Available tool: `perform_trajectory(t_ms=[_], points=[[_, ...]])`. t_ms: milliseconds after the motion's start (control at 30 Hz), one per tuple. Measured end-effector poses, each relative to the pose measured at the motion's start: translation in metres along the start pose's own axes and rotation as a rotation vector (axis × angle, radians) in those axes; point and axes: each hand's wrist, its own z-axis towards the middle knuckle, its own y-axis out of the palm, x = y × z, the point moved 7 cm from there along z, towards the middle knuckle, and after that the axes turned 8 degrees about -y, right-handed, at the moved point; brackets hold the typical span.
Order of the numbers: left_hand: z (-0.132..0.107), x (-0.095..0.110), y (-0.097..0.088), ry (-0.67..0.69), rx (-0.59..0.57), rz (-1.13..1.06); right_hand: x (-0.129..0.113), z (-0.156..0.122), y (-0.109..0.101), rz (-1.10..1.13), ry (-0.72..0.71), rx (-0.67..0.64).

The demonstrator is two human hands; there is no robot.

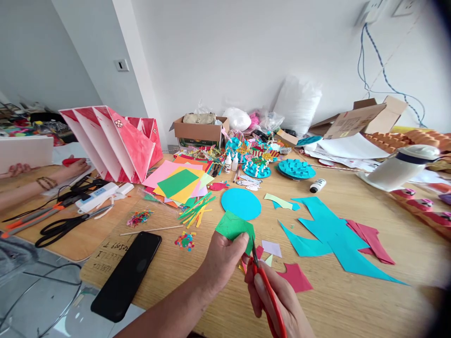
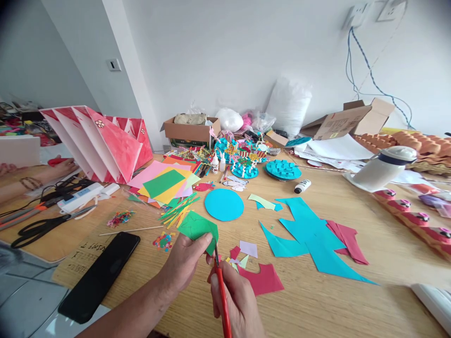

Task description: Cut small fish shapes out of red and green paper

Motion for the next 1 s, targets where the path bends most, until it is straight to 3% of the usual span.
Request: perform_trajectory(t_ms=[200,1000], points=[[0.0,-0.001,0.002,0.008,-0.009,-0.002,-0.013,0.004,0.006,0.057,-0.022,-0.012],[-0.001,-0.003,0.002,-0.025,0.006,0.025,-0.001,0.007,-0.002,-0.116,-0.044,0.012]])
